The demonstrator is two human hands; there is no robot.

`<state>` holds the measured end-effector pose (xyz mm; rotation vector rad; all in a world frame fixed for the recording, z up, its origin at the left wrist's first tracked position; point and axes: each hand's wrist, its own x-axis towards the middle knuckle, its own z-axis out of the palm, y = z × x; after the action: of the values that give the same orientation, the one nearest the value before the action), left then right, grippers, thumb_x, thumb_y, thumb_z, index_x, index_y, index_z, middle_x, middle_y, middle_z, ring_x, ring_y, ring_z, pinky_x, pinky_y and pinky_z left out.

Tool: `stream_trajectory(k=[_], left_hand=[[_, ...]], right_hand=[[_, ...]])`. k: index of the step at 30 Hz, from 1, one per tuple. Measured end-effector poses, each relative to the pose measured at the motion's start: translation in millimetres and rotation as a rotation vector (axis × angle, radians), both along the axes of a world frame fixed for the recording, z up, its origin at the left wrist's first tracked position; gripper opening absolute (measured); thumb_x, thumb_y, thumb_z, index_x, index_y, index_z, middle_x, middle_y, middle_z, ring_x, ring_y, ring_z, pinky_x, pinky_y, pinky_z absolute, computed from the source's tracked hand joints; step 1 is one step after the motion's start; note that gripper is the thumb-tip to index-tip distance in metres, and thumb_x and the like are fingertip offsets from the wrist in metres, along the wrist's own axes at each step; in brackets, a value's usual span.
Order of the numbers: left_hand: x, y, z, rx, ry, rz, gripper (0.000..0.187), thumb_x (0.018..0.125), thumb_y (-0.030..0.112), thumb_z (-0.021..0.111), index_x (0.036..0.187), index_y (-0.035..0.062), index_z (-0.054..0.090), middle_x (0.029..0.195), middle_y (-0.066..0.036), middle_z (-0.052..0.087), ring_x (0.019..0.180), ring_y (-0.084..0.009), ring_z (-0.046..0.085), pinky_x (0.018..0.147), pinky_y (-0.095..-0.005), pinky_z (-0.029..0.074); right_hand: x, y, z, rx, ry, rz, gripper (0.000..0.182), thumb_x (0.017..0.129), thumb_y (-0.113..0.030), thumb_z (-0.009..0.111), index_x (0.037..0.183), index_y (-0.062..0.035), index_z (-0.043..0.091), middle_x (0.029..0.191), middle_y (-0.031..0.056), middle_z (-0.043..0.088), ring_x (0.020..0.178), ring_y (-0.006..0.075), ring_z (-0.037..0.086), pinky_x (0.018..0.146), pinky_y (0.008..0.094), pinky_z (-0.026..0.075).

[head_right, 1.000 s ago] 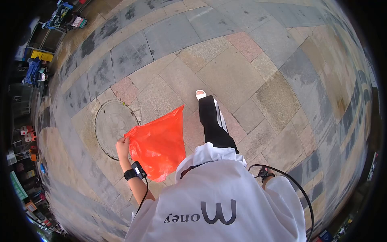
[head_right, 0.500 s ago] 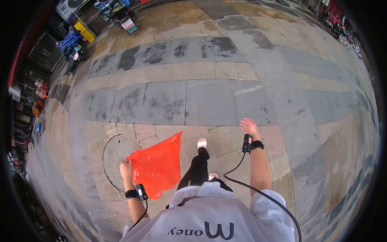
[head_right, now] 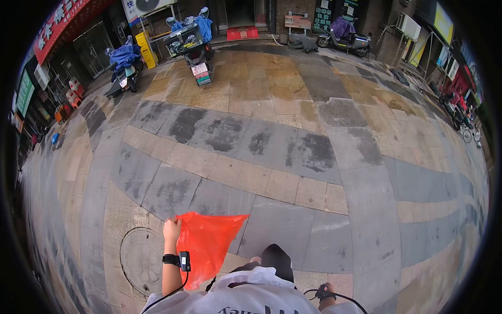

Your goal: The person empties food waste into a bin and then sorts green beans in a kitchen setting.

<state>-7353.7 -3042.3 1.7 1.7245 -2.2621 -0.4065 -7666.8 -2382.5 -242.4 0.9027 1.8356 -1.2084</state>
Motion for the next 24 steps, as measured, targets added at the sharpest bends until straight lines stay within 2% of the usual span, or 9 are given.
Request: stream_trajectory(k=[4, 9, 11, 14, 16, 17, 20, 22, 24], left_hand=[[-100, -89, -8, -0.021, 0.019, 0.016, 0.026, 0.076, 0.026, 0.056, 0.072, 0.0004, 0.06, 0.082, -0.017, 0.057, 0.072, -0.0363, 0.057, 0.064, -0.0438, 0.046], [-197, -189, -7, -0.03, -0.05, 0.113, 0.026, 0.076, 0.025, 0.055, 0.072, 0.0005, 0.06, 0.081, -0.018, 0.057, 0.072, -0.0364, 0.057, 0.064, -0.0438, 0.046], [-228, -231, -7, -0.017, -0.076, 0.161, 0.026, 0.076, 0.025, 0.054, 0.072, 0.0004, 0.06, 0.081, -0.018, 0.057, 0.073, -0.0365, 0.057, 0.064, -0.0438, 0.046], [-273, -290, 8, -0.02, -0.082, 0.215, 0.026, 0.076, 0.025, 0.054, 0.073, 0.0007, 0.061, 0.081, -0.019, 0.057, 0.073, -0.0365, 0.057, 0.064, -0.0437, 0.046], [-305, -325, 19, -0.013, -0.086, 0.247, 0.025, 0.076, 0.025, 0.055, 0.074, 0.0012, 0.062, 0.081, -0.019, 0.057, 0.074, -0.0364, 0.057, 0.064, -0.0437, 0.046], [-321, -344, 22, -0.003, -0.095, 0.261, 0.025, 0.076, 0.025, 0.055, 0.075, 0.0014, 0.062, 0.081, -0.019, 0.057, 0.074, -0.0363, 0.057, 0.065, -0.0438, 0.046], [-376, -395, 24, -0.027, -0.093, 0.305, 0.024, 0.076, 0.025, 0.055, 0.075, 0.0018, 0.063, 0.082, -0.018, 0.057, 0.074, -0.036, 0.057, 0.065, -0.0436, 0.046], [-409, -439, 6, -0.078, -0.116, 0.305, 0.023, 0.076, 0.023, 0.054, 0.075, 0.0015, 0.062, 0.082, -0.018, 0.057, 0.074, -0.0354, 0.058, 0.065, -0.0429, 0.047], [-445, -485, -4, 0.012, -0.145, 0.338, 0.023, 0.076, 0.023, 0.055, 0.075, 0.0016, 0.062, 0.082, -0.018, 0.058, 0.075, -0.0354, 0.058, 0.066, -0.0426, 0.047]], right_hand=[[-72, -74, 14, -0.039, -0.098, -0.225, 0.013, 0.075, -0.015, 0.055, 0.067, -0.0041, 0.054, 0.064, 0.0092, 0.058, 0.057, 0.0186, 0.056, 0.049, 0.0324, 0.046], [-230, -228, -6, -0.16, -0.09, -0.219, 0.014, 0.074, -0.016, 0.056, 0.071, -0.0036, 0.051, 0.063, 0.01, 0.056, 0.054, 0.0196, 0.054, 0.049, 0.0328, 0.046], [-325, -313, -21, -0.34, -0.046, -0.142, 0.015, 0.074, -0.017, 0.056, 0.073, -0.0033, 0.05, 0.063, 0.0104, 0.055, 0.052, 0.02, 0.053, 0.049, 0.0329, 0.046], [-477, -481, -32, -0.855, 0.116, 0.063, 0.017, 0.073, -0.017, 0.057, 0.075, -0.003, 0.048, 0.062, 0.0109, 0.053, 0.05, 0.0207, 0.052, 0.048, 0.0331, 0.046], [-556, -634, 10, -0.645, 0.211, 0.215, 0.019, 0.081, -0.018, 0.053, 0.094, -0.0053, 0.054, 0.08, 0.0118, 0.061, 0.067, 0.022, 0.06, 0.056, 0.0333, 0.047], [-591, -705, 27, -0.624, 0.166, 0.284, 0.025, 0.084, -0.022, 0.047, 0.104, -0.0067, 0.051, 0.092, 0.0117, 0.062, 0.081, 0.0259, 0.061, 0.062, 0.0368, 0.048], [-635, -883, 120, -0.775, 0.192, 0.389, 0.027, 0.083, -0.025, 0.052, 0.104, -0.008, 0.052, 0.095, 0.0101, 0.061, 0.082, 0.0222, 0.06, 0.07, 0.0353, 0.047], [-660, -966, 142, -0.84, 0.184, 0.432, 0.027, 0.083, -0.024, 0.051, 0.103, -0.0072, 0.052, 0.096, 0.0104, 0.06, 0.083, 0.0216, 0.059, 0.071, 0.0339, 0.047], [-677, -1026, 144, -0.846, 0.164, 0.506, 0.026, 0.084, -0.023, 0.051, 0.103, -0.006, 0.052, 0.099, 0.0113, 0.059, 0.085, 0.0215, 0.059, 0.071, 0.0325, 0.048]])
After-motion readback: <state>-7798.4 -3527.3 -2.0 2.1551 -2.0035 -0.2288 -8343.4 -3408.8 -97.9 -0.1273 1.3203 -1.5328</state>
